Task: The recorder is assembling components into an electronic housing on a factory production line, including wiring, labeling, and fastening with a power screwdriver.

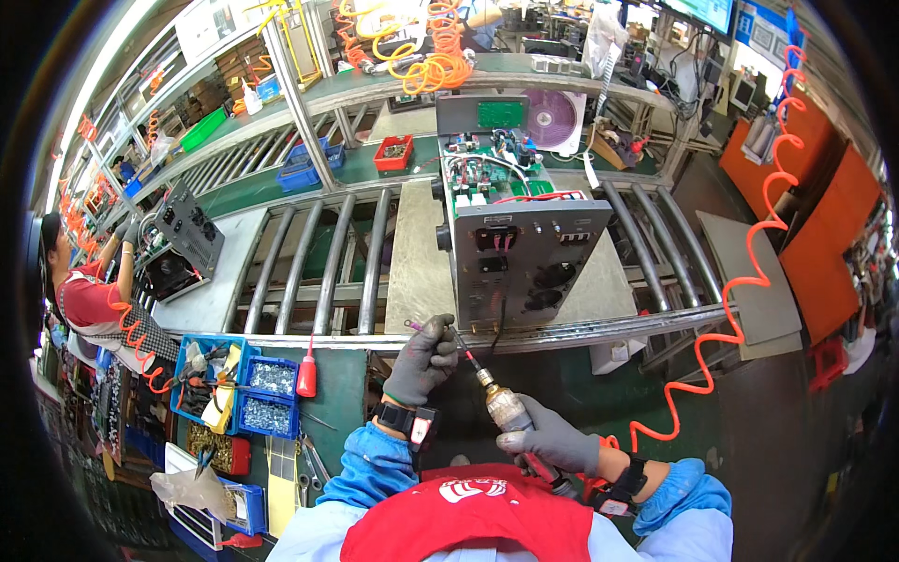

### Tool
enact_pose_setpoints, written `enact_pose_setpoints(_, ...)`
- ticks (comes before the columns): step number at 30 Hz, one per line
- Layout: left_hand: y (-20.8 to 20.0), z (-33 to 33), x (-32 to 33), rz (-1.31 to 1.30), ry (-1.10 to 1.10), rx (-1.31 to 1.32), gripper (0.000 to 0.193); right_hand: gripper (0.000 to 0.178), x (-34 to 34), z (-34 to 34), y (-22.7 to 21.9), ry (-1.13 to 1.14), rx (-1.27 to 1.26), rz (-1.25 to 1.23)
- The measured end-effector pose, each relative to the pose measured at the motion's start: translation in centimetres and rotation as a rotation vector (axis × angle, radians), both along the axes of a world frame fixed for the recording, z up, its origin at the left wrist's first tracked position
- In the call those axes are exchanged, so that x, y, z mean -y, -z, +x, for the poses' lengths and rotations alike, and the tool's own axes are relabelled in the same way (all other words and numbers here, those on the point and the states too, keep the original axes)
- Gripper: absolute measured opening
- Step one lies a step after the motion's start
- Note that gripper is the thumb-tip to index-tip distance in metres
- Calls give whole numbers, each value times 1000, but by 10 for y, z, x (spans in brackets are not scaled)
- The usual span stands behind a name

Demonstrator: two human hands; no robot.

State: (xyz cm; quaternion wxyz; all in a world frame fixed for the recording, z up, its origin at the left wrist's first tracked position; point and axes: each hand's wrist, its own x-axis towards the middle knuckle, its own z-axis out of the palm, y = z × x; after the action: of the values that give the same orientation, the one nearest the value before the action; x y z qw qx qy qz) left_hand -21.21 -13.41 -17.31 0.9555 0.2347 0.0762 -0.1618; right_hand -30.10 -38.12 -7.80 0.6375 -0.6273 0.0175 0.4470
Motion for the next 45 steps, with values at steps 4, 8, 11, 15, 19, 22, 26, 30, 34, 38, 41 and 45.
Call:
enact_pose_setpoints(4, 2, 3, 6, -23, 30, 77, 25, 69, 3, -3, 1, 13, 27, 38)
enact_pose_setpoints(8, -6, 0, 13, -24, -1, 38, 24, 69, 10, -4, 2, 7, -2, 10)
enact_pose_setpoints(11, -13, -3, 19, 59, 3, 38, 25, 69, 11, -3, 6, 12, -2, 11)
enact_pose_setpoints(15, -18, -4, 24, 176, 38, 54, 26, 69, 12, -1, 8, 44, -8, -18)
enact_pose_setpoints(19, -19, 0, 21, 285, 25, 192, 27, 66, 21, -2, 8, 8, -34, -13)
enact_pose_setpoints(22, -21, 4, 19, 485, 34, 330, 30, 63, 30, -3, 13, 11, -13, 51)
enact_pose_setpoints(26, -23, 6, 27, 428, 17, 324, 30, 72, 39, 3, 22, 45, -552, 740)
enact_pose_setpoints(30, -24, 10, 38, 567, -12, 369, 34, 51, 41, 7, 21, 118, -522, 731)
enact_pose_setpoints(34, -23, 18, 44, 786, 39, 384, 37, 46, 42, 12, 12, 125, -212, 398)
enact_pose_setpoints(38, -24, 25, 60, 711, -48, 280, 45, 56, 41, 13, 6, 76, -208, 368)
enact_pose_setpoints(41, -28, 28, 63, 827, -23, 319, 44, 53, 39, 13, 5, 57, -189, 359)
enact_pose_setpoints(45, -33, 30, 64, 916, 7, 375, 44, 49, 39, 13, 4, 86, -195, 344)
